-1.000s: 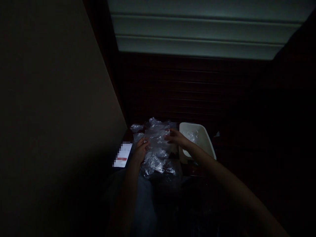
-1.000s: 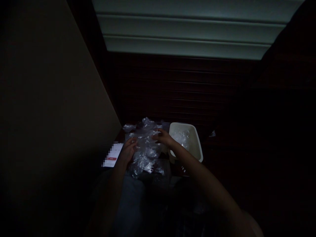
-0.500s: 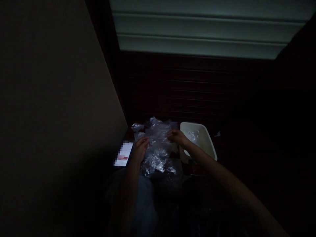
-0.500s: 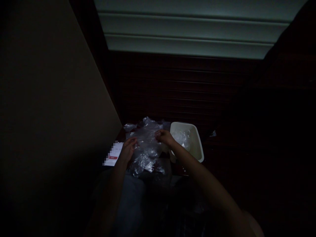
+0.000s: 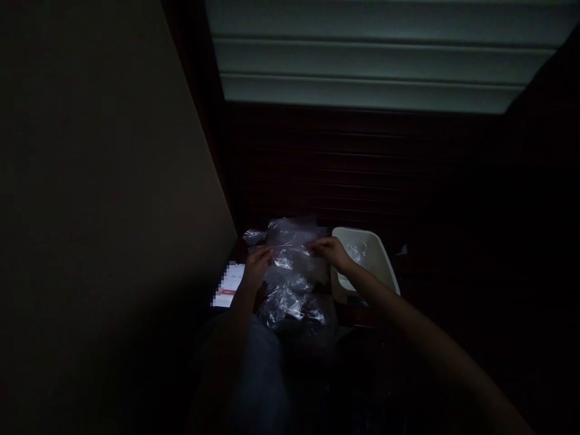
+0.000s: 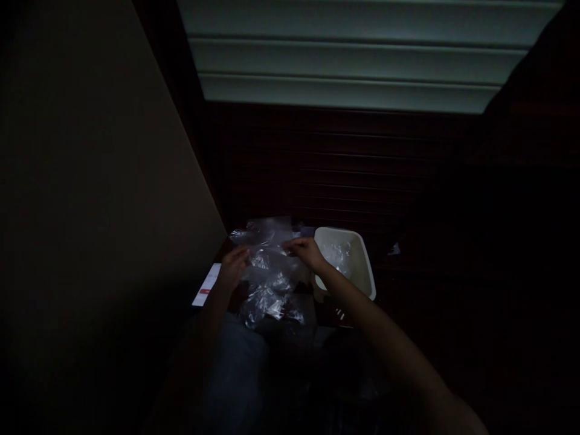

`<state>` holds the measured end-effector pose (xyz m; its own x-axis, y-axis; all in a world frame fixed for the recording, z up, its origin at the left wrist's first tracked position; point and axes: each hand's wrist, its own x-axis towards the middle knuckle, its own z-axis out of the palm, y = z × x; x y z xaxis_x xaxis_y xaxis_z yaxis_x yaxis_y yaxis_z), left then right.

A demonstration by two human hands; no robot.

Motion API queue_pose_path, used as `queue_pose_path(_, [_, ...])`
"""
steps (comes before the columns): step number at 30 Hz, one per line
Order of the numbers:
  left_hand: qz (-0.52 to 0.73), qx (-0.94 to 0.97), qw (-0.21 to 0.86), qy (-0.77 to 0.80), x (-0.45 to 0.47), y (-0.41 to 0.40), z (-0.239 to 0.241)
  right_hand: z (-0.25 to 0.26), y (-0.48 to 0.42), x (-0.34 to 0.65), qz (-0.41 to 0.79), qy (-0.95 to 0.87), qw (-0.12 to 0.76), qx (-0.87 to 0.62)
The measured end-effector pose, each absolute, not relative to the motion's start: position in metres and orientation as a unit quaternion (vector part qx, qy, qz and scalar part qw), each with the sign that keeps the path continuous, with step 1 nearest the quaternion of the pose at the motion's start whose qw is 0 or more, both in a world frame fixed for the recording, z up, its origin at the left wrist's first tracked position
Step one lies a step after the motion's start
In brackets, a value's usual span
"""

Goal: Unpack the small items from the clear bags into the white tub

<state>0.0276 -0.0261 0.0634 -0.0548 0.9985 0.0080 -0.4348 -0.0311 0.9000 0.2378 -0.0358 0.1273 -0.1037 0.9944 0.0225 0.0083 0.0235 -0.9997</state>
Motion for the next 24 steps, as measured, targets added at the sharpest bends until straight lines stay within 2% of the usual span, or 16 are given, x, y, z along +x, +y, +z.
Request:
queue_pose_path(7, [0.575,0.478,0.555,0.364,0.021,-0.023,0.098,0.139,-0.031,0.246,0.522,-0.547,0.49,-0.434])
queue_pose_path(19, [0.558,0.613,0.411,0.379,0.024,-0.023,0.114,0.147,-0.039,0.267,0.418,-0.676,0.466,-0.388])
queue_pose_path(24, [0.54,0.646,0.399,0.364,0.029,-0.031,0.128,0.149,-0.043,0.271,0.347,-0.709,0.476,-0.387])
